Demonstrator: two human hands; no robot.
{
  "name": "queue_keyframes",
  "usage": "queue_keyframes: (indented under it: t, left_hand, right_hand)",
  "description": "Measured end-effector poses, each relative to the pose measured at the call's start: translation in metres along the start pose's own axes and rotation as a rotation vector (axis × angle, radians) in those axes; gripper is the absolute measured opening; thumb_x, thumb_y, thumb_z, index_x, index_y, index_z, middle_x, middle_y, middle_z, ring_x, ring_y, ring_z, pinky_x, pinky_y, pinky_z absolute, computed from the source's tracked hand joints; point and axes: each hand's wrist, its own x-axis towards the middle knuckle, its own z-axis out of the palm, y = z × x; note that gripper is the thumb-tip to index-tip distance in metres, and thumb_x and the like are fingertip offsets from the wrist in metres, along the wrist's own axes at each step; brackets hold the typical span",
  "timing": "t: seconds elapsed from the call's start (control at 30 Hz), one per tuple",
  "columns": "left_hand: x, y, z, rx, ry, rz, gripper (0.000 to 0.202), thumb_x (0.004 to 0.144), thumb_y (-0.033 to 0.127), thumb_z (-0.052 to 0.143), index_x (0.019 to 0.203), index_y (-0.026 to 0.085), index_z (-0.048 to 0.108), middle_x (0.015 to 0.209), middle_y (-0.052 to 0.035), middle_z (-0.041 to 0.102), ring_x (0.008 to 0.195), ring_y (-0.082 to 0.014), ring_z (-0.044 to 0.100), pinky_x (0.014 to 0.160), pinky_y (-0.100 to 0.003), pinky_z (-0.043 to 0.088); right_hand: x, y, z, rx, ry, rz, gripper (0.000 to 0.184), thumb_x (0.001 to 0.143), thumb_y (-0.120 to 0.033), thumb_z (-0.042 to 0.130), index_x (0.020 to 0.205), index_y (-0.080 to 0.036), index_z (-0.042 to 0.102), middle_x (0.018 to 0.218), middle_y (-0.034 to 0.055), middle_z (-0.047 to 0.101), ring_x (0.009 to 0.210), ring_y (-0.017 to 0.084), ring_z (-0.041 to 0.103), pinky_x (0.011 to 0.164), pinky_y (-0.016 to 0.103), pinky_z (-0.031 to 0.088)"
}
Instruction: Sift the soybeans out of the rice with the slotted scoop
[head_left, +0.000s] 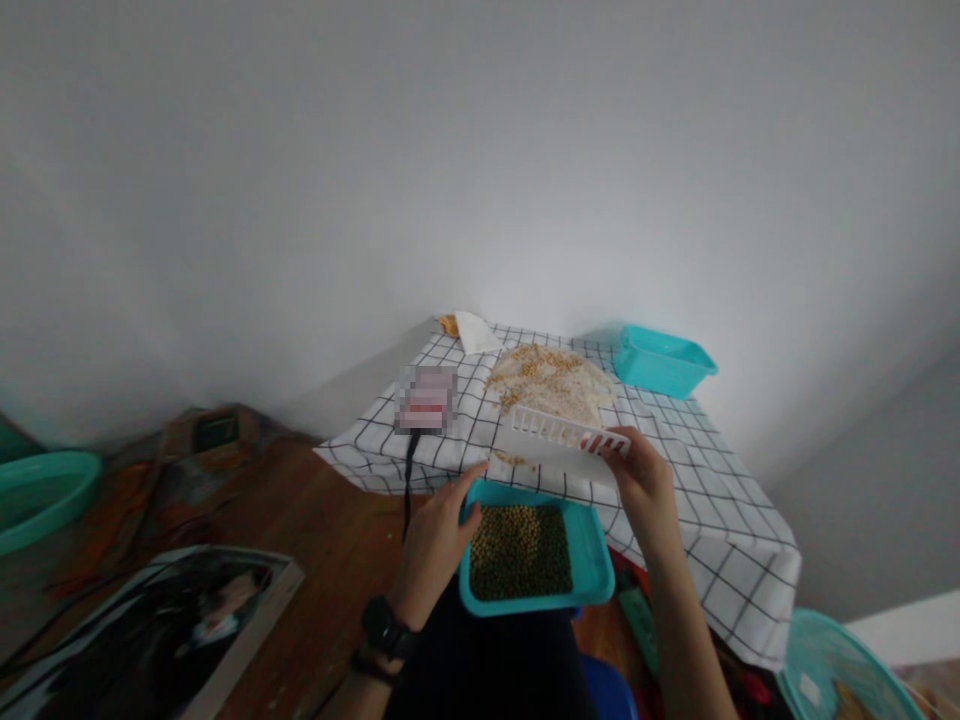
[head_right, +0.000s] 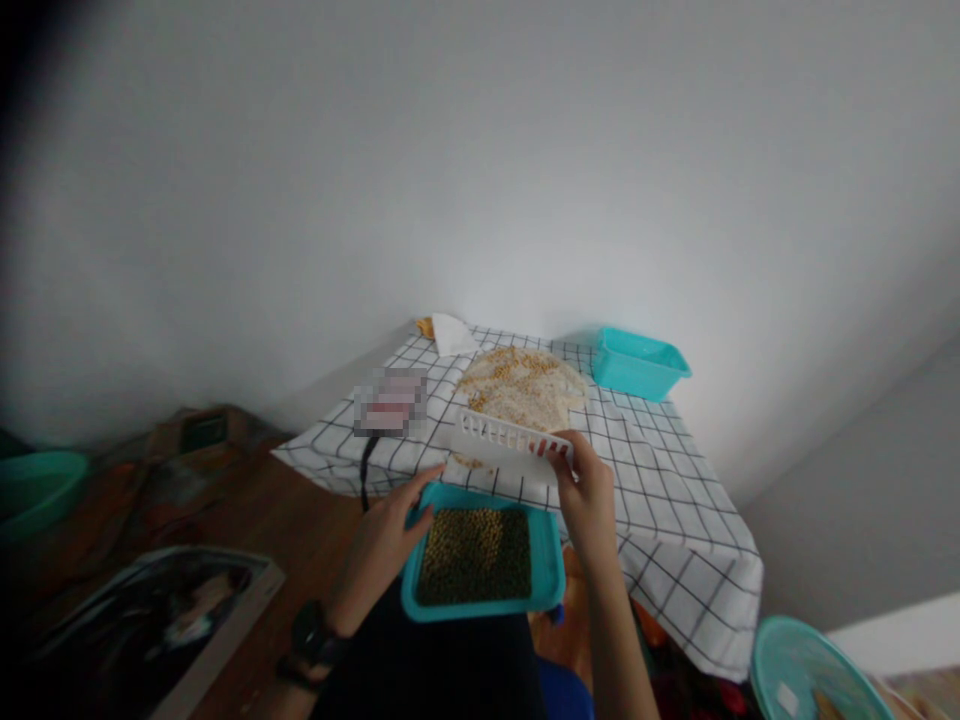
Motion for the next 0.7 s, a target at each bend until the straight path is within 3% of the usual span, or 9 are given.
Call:
queue_keyframes:
  t: [0.27,0.47,0.7]
  left_hand:
    - [-0.002,0.001,-0.001,0.049,0.001,0.006,0.051,0.090,0.015,0.048,0.140,0.025,0.048,0.112,-0.0062,0.069,0.102,-0.0200,0.067,0.093,-0.034,0.051]
    - [-0.004,-0.004,0.002,0.052,0.105,-0.011,0.059,0.089,0.020,0.050,0.145,0.026,0.035,0.094,-0.0010,0.068,0.089,-0.0191,0.069,0.081,-0.030,0.053]
    - [-0.005,-0.006,0.005,0.093,0.112,-0.041,0.060,0.088,0.022,0.051,0.144,0.020,0.031,0.087,-0.0014,0.067,0.079,-0.0197,0.069,0.075,-0.030,0.053]
  right_hand:
    - [-0.005,0.014,-0.007,0.066,0.027,0.056,0.012,0.085,-0.033,0.059,0.090,-0.022,0.062,0.073,-0.0006,0.063,0.064,0.016,0.055,0.058,0.026,0.040]
    - [-0.007,0.006,0.006,0.122,-0.036,0.061,0.012,0.085,-0.033,0.059,0.089,-0.023,0.062,0.075,0.0003,0.064,0.067,0.016,0.055,0.060,0.027,0.041]
    - [-0.006,-0.004,0.023,0.049,-0.075,0.021,0.012,0.087,-0.031,0.054,0.088,-0.022,0.062,0.072,-0.0001,0.063,0.061,0.015,0.053,0.056,0.025,0.037]
